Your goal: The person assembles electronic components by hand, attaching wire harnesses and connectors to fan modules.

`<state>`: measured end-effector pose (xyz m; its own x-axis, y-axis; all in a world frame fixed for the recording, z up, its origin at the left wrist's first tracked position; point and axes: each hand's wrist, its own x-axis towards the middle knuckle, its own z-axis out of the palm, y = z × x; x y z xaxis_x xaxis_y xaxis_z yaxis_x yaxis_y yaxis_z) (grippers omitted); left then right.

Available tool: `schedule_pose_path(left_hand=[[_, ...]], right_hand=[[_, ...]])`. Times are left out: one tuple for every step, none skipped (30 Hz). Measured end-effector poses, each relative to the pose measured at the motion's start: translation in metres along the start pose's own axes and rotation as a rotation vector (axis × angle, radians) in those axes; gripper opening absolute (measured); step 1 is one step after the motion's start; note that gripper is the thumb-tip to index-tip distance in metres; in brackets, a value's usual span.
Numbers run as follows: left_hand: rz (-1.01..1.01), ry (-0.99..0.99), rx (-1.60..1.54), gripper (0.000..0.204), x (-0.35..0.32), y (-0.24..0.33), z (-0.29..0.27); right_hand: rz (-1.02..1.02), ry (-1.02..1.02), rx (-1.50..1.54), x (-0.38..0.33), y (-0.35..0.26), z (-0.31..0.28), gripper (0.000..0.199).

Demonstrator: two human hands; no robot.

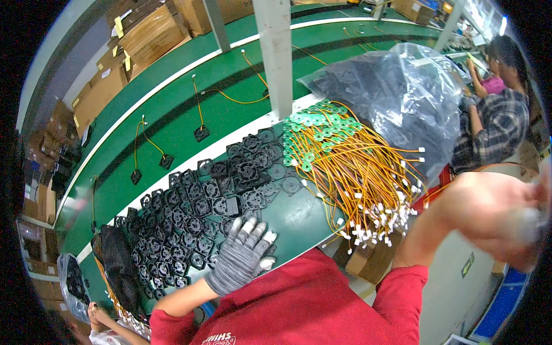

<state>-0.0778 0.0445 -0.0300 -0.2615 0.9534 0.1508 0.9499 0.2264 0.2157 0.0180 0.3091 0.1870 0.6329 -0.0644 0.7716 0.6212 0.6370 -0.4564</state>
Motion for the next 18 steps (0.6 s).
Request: schedule_pose_path(left_hand=[[-0.033,0.008,0.009,0.053,-0.007,0.006,0.014],[-0.02,0.008,0.006,0.053,-0.01,0.009,0.023],[-0.077,0.058,0.045,0.054,-0.017,0.015,0.028],[-0.145,0.104,0.077,0.056,-0.026,0.019,0.036],[-0.127,0.246,0.036,0.052,-0.026,0.022,0.039],[-0.131,0.285,0.07,0.051,-0.029,0.024,0.045],[-0.139,0.333,0.108,0.049,-0.025,0.022,0.051],[-0.191,0.347,0.096,0.048,-0.018,0.024,0.04],[-0.205,0.376,0.102,0.044,-0.019,0.023,0.043],[-0.223,0.388,0.063,0.043,-0.02,0.022,0.042],[-0.24,0.4,0.022,0.042,-0.021,0.022,0.04],[-0.25,0.393,-0.024,0.043,-0.024,0.024,0.036],[-0.25,0.398,-0.069,0.044,-0.023,0.024,0.032],[-0.275,0.417,-0.102,0.052,-0.027,0.022,0.035],[-0.298,0.414,-0.098,0.052,-0.031,0.025,0.033],[-0.319,0.406,-0.11,0.057,-0.032,0.026,0.028],[-0.337,0.4,-0.122,0.061,-0.032,0.026,0.025],[-0.337,0.377,-0.113,0.067,-0.031,0.024,0.028]], right_hand=[[-0.234,-0.436,0.391,-0.012,0.02,-0.028,0.024],[-0.465,-0.887,0.781,-0.022,0.035,-0.046,0.014],[-0.261,-1.333,1.36,-0.034,0.009,-0.054,0.01],[0.023,-1.683,1.461,-0.071,0.006,-0.086,0.016],[0.114,-2.052,1.432,-0.079,0.003,-0.103,0.026],[0.444,-2.298,1.319,-0.092,0.008,-0.129,0.024],[0.784,-2.508,1.169,-0.108,0.016,-0.152,0.021],[1.024,-2.549,1.094,-0.117,0.023,-0.166,0.022],[1.273,-2.58,0.998,-0.121,0.032,-0.18,0.023],[1.372,-2.555,1.017,-0.126,0.043,-0.19,0.022],[1.379,-2.51,0.994,-0.133,0.054,-0.201,0.021],[1.394,-2.449,0.944,-0.133,0.059,-0.21,0.022],[1.392,-2.378,0.901,-0.133,0.064,-0.214,0.022],[1.396,-2.405,0.84,-0.132,0.069,-0.22,0.025],[1.4,-2.429,0.843,-0.131,0.071,-0.229,0.025],[1.437,-2.381,0.824,-0.132,0.072,-0.239,0.026],[1.471,-2.33,0.807,-0.134,0.074,-0.245,0.028],[1.487,-2.324,0.842,-0.137,0.075,-0.247,0.028]])
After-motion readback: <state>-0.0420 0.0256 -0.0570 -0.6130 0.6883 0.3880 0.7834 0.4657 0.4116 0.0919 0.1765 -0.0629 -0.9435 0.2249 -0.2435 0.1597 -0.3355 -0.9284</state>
